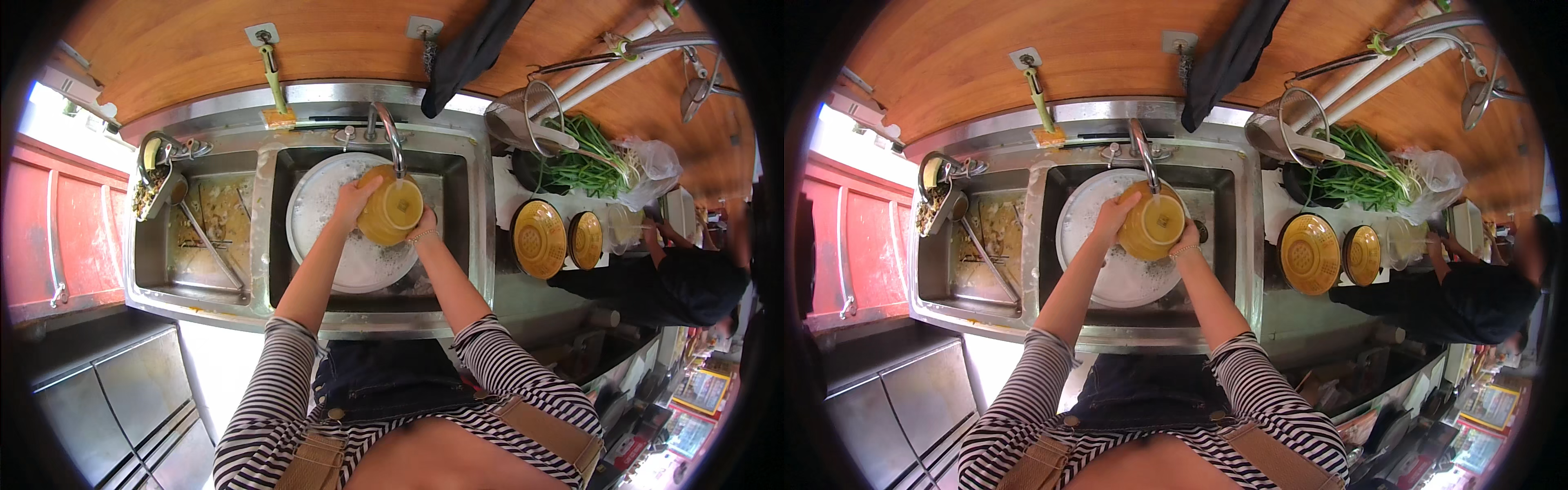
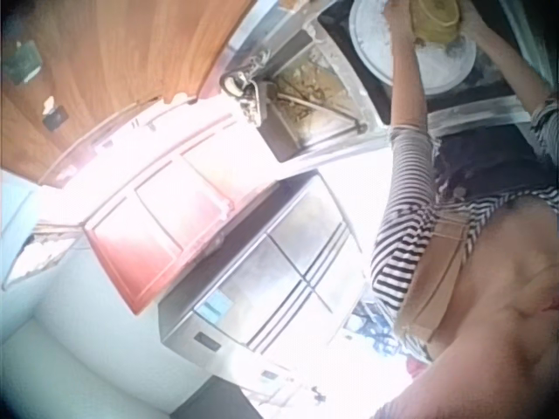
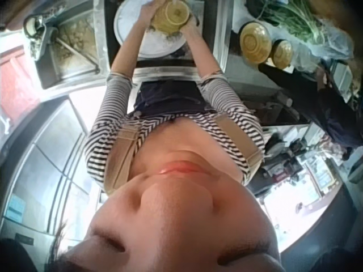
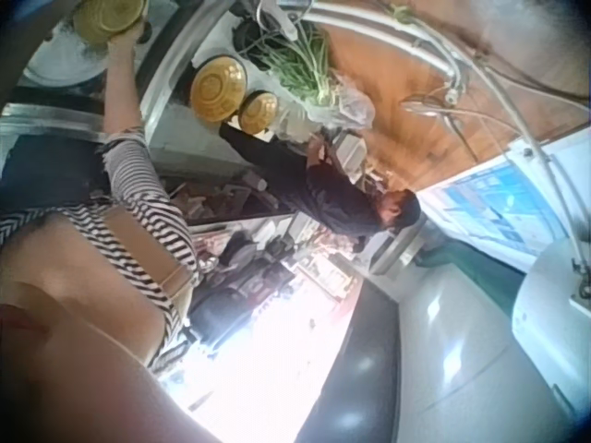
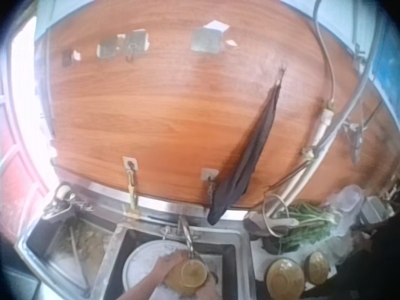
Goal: The person collects used bowls, a small metal bowl, chopsticks, and a spoon from a dining table, carries them to the kitchen sink, and washes each item with a sponge under running water. The person then rinses the sink basin and a large white basin before placing the cleaned items aside.
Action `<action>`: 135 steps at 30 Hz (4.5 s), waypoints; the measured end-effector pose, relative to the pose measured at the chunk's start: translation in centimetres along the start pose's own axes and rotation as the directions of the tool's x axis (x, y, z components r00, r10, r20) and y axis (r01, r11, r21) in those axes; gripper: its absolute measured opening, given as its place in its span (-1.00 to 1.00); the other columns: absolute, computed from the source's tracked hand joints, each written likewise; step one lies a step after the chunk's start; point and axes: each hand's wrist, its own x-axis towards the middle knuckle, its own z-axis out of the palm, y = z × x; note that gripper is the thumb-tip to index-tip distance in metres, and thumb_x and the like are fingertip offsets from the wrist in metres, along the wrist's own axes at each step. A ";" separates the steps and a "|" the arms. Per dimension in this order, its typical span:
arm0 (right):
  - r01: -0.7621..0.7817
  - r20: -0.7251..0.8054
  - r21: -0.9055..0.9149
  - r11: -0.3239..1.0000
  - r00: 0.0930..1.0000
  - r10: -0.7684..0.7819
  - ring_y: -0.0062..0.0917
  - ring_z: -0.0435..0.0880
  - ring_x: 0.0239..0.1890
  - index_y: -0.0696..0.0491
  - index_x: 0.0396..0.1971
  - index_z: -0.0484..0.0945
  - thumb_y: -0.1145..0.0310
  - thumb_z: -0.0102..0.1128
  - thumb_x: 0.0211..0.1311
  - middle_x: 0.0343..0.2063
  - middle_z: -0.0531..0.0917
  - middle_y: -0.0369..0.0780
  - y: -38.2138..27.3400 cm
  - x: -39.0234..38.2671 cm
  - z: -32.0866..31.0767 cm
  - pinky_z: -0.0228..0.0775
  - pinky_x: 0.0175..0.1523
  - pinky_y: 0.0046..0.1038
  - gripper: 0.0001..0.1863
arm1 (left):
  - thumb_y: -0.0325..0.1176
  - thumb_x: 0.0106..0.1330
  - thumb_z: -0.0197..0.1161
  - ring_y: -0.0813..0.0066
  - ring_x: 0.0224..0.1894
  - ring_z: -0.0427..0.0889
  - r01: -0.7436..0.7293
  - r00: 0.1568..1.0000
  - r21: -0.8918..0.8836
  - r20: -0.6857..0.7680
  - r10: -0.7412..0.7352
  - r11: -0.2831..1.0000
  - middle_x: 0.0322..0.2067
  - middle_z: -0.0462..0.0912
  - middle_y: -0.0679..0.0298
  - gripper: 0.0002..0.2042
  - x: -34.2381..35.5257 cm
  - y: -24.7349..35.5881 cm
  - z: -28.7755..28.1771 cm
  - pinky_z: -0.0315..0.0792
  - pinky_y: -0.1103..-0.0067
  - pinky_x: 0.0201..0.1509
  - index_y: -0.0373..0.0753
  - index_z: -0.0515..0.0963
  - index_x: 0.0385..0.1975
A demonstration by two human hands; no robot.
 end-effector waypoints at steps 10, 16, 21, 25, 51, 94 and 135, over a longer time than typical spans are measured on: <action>-0.323 0.284 -0.266 0.908 0.874 0.394 -0.26 0.51 0.01 -0.01 0.03 0.41 -0.14 -0.25 0.27 -0.02 0.52 -0.18 -1.8 -3.6 3.2 0.35 0.10 -0.18 -0.43 | -0.22 0.12 0.23 0.19 -0.23 0.61 -0.608 0.782 0.794 0.594 0.190 0.017 -0.23 0.63 0.31 -0.61 -7.8 -1.8 -0.8 0.49 0.42 -0.14 -0.05 0.49 0.00; 0.049 0.137 -0.799 0.599 0.985 0.102 -0.39 0.57 -0.11 0.15 0.00 0.42 0.26 0.25 0.08 -0.11 0.57 -0.13 -1.0 -1.1 8.3 0.42 -0.03 -0.31 -0.51 | -0.26 0.10 0.26 0.34 -0.12 0.57 -0.624 0.516 0.643 0.766 0.384 -0.444 -0.04 0.55 0.35 -0.63 -8.6 -3.2 -2.8 0.44 0.44 -0.04 -0.02 0.53 -0.04; 0.140 0.192 -0.931 0.338 0.973 0.126 -0.50 0.59 -0.20 0.18 -0.11 0.50 0.41 0.34 -0.04 -0.26 0.62 -0.15 -1.6 3.3 11.9 0.41 -0.10 -0.45 -0.57 | -0.34 0.03 0.29 0.27 -0.27 0.58 -0.611 0.628 0.757 0.282 0.726 0.234 -0.38 0.63 0.30 -0.86 -6.9 1.0 -5.1 0.42 0.44 -0.17 -0.11 0.66 -0.40; -0.144 0.037 -0.692 0.708 0.971 0.234 -0.39 0.61 -0.14 0.10 -0.10 0.51 0.26 0.22 0.12 -0.21 0.62 -0.18 -5.3 1.0 8.3 0.44 -0.01 -0.34 -0.64 | -0.30 0.08 0.28 0.24 -0.40 0.57 -0.279 0.623 0.889 -0.121 0.773 0.363 -0.48 0.59 0.28 -0.89 -2.2 4.7 -7.7 0.42 0.43 -0.33 -0.11 0.64 -0.42; 0.360 0.050 -0.567 0.741 0.913 -0.405 -0.56 0.61 -0.17 0.03 0.07 0.32 0.39 0.13 0.18 -0.16 0.56 -0.27 -3.8 -12.2 3.5 0.60 -0.36 -0.48 -0.57 | -0.29 0.08 0.26 0.28 -0.54 0.58 -0.188 0.622 0.877 -0.243 0.745 0.443 -0.57 0.61 0.18 -0.84 11.2 2.6 -3.6 0.43 0.42 -0.40 -0.26 0.56 -0.54; 0.522 -0.400 -0.285 0.804 0.697 -0.595 -0.20 0.49 0.02 0.04 0.07 0.34 0.30 0.03 0.28 0.04 0.46 -0.13 -43.3 -20.2 -26.9 0.58 -0.10 -0.16 -0.62 | -0.24 0.15 0.21 0.18 -0.11 0.58 -0.119 0.992 0.969 0.124 -0.010 0.217 -0.19 0.62 0.12 -0.67 -11.4 -6.2 -9.2 0.41 0.42 -0.01 -0.15 0.52 -0.08; 0.036 0.452 -0.838 -0.544 0.604 -0.656 -0.27 0.42 -0.39 0.05 -0.42 0.25 0.30 0.28 -0.10 -0.39 0.34 -0.16 36.7 3.5 14.0 0.34 -0.37 -0.26 -0.64 | -0.11 0.07 0.22 0.09 -0.24 0.63 0.777 0.290 0.250 -0.957 0.024 0.577 -0.29 0.61 -0.06 -0.59 0.1 -6.1 -59.4 0.51 0.31 -0.19 -0.42 0.53 -0.31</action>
